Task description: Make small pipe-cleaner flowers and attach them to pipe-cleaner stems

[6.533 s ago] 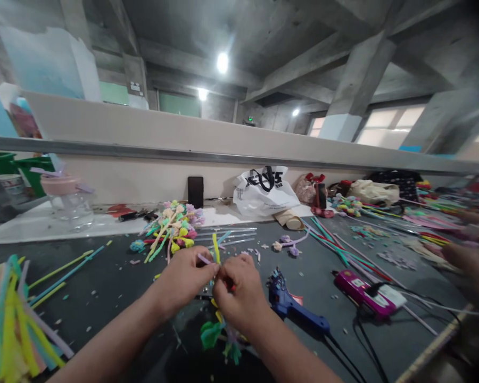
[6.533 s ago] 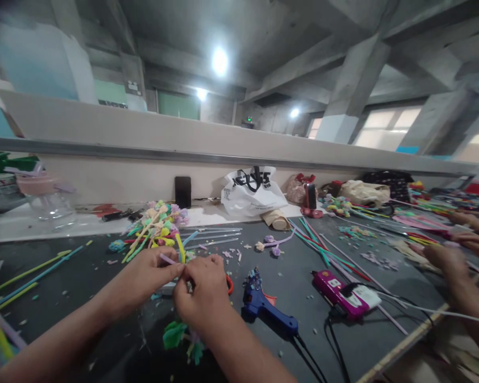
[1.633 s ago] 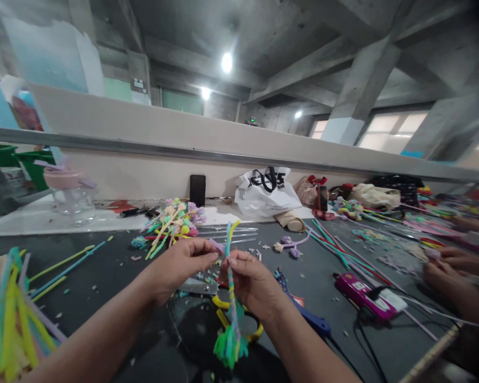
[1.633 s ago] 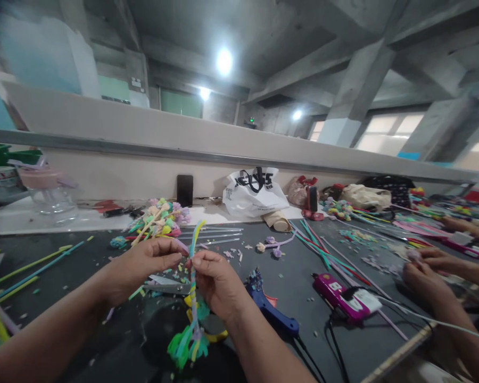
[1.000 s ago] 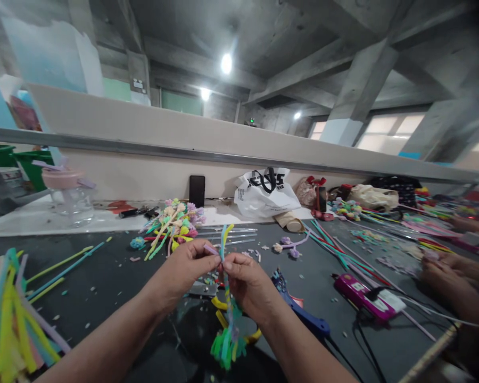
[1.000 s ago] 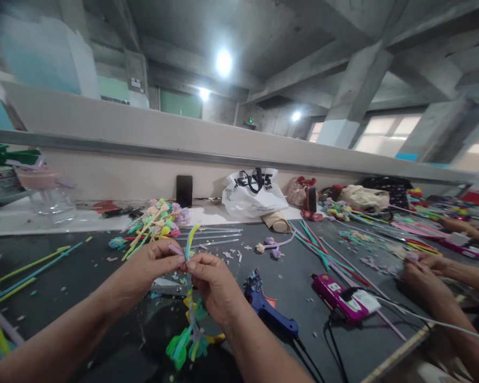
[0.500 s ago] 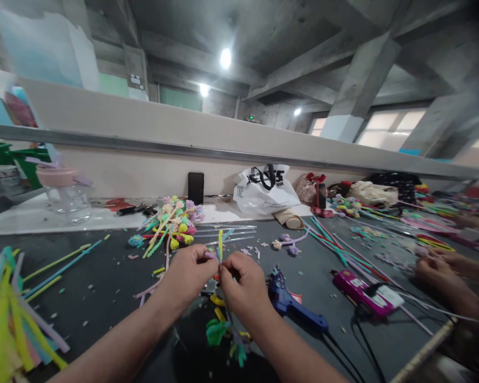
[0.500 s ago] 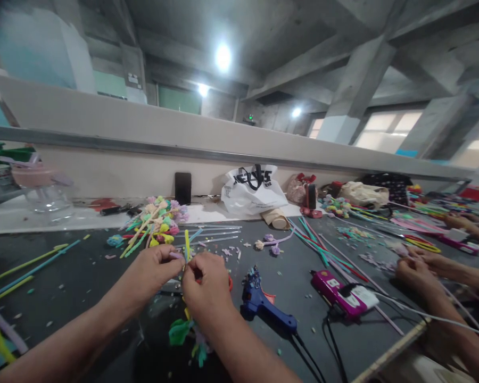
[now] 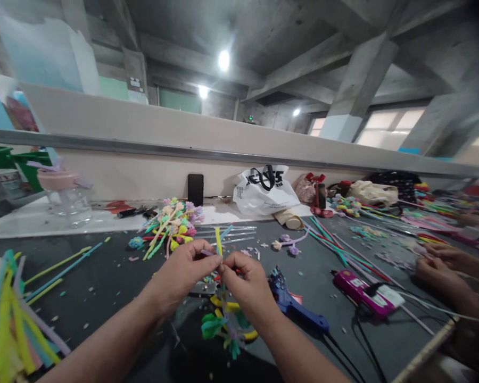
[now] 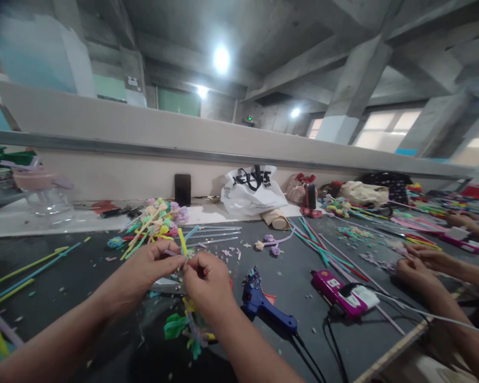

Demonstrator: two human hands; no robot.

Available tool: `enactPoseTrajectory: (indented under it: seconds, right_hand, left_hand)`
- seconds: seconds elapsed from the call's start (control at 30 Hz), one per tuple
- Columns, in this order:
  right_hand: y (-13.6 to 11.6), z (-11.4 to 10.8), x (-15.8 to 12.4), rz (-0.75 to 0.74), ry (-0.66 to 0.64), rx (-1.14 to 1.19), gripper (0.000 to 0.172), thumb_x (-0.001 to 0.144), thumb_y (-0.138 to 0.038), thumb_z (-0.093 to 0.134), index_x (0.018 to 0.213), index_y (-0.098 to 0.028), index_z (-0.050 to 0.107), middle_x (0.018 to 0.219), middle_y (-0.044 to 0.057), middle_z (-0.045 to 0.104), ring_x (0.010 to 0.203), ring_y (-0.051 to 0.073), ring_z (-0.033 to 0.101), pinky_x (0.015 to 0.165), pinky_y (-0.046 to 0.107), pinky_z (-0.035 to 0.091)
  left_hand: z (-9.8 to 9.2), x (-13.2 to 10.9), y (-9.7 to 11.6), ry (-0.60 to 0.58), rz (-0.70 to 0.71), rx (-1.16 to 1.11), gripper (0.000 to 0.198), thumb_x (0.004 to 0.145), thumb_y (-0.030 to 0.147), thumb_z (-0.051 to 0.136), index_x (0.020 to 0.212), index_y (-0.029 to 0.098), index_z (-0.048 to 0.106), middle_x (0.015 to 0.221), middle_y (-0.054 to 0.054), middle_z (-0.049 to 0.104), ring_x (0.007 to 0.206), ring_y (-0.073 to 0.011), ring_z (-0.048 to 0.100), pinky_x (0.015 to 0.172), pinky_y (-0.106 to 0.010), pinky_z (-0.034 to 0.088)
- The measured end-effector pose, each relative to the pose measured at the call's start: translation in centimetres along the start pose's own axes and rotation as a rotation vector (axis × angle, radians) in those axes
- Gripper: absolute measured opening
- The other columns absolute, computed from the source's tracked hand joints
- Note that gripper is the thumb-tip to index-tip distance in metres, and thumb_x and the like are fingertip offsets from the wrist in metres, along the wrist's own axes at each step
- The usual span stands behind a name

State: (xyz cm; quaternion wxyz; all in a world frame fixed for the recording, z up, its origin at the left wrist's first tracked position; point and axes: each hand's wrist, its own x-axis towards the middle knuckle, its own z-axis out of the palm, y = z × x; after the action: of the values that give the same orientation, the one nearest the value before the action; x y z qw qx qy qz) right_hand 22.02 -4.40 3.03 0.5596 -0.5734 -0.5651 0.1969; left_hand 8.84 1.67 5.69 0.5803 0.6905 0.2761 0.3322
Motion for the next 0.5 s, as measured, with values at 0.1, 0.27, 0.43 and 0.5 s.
enactPoseTrajectory:
  seconds: [0.1,0.27,0.43,0.5]
  right_hand:
    - [0.1,-0.4,0.1,0.194,-0.194,0.428,0.021,0.071,-0.032,0.060,0.059,-0.016,0.054,0.054,-0.004,0.044,0.052,0.009,0.037,0.052,0.022,0.029]
    - [0.1,-0.7,0.6,0.347,-0.409,0.776,0.020,0.070,-0.031,0.068,0.062,-0.013,0.062,0.056,-0.002,0.048,0.054,0.008,0.038,0.055,0.021,0.031]
    - [-0.2,-0.1,1.4,0.437,-0.428,0.771,0.019,0.058,-0.028,0.076,0.061,-0.013,0.064,0.064,0.001,0.058,0.058,0.009,0.047,0.059,0.021,0.035]
    - [-0.1,0.2,1.6,0.430,-0.407,0.734,0.020,0.056,-0.028,0.076,0.059,-0.014,0.063,0.064,0.001,0.058,0.058,0.009,0.047,0.058,0.021,0.034]
  left_hand:
    - [-0.5,0.2,-0.3,-0.079,0.038,-0.080,0.015,0.073,0.027,0.059,0.066,0.015,0.054,0.062,0.004,0.050,0.061,-0.0101,0.044,0.060,-0.021,0.033]
    - [-1.7,0.4,-0.5,-0.181,0.045,-0.188,0.016,0.071,0.027,0.065,0.064,0.015,0.057,0.059,0.004,0.054,0.059,-0.0091,0.046,0.059,-0.020,0.034]
    - [-2.3,0.4,-0.1,-0.179,0.029,-0.155,0.014,0.066,0.025,0.066,0.062,0.015,0.058,0.057,0.004,0.057,0.058,-0.0095,0.049,0.060,-0.021,0.035]
    - [-2.3,0.5,-0.1,-0.145,0.036,-0.114,0.014,0.064,0.025,0.067,0.061,0.014,0.058,0.057,0.003,0.058,0.057,-0.0103,0.049,0.060,-0.022,0.036]
